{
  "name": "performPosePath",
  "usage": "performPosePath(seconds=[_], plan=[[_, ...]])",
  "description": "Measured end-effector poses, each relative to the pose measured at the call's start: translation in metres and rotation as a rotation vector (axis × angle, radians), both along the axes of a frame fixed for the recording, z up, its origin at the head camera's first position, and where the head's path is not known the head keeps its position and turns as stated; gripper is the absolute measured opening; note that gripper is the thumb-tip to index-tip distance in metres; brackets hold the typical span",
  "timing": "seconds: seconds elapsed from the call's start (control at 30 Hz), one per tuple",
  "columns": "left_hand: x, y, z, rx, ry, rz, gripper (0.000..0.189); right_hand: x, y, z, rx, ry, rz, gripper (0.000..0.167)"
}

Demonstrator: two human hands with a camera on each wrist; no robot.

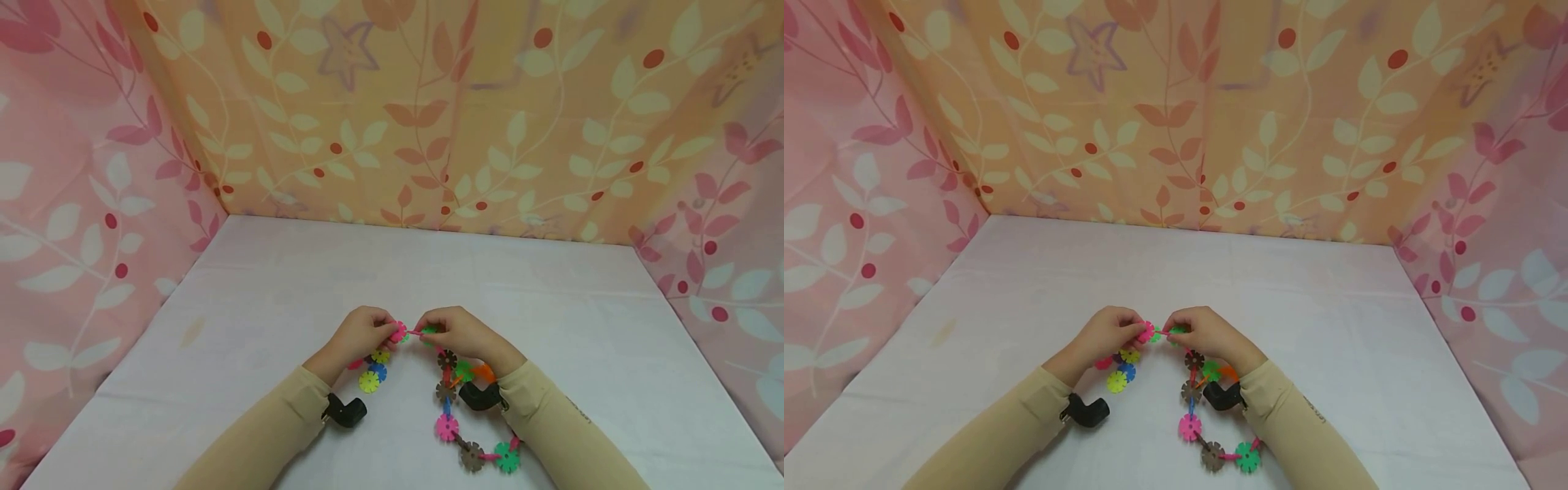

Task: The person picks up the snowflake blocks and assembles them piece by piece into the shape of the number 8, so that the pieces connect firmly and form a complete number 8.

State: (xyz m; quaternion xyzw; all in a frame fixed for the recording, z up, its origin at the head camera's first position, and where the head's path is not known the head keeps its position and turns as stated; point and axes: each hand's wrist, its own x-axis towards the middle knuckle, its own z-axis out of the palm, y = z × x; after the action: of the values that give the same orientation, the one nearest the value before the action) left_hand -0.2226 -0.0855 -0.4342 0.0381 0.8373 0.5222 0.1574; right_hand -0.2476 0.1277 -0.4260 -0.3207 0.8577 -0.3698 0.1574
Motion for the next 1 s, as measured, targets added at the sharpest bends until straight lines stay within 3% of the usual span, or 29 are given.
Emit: performPosePath(seconds=[0.23,0.4,0.63,0.77,1.0], plan=[[0.0,0.003,-0.002,0.063,-0.045,-0.007,0.017,0.002,-0.002,0.0,-0.013,0.011,0.026,0.011],[0.0,0.007,-0.004,0.1,-0.09,0.004,0.019,0.003,-0.004,0.0,-0.02,0.072,0.065,0.007],[0.002,0.01,-0.007,0.182,-0.138,0.069,0.019,0.004,-0.007,0.0,-0.012,0.192,0.092,0.007],[0.004,0.012,-0.007,0.22,-0.144,0.092,0.02,0.003,-0.006,0.0,-0.011,0.23,0.104,0.006],[0.005,0.014,-0.009,0.246,-0.127,0.104,0.019,0.002,-0.007,-0.002,-0.029,0.219,0.119,0.006]])
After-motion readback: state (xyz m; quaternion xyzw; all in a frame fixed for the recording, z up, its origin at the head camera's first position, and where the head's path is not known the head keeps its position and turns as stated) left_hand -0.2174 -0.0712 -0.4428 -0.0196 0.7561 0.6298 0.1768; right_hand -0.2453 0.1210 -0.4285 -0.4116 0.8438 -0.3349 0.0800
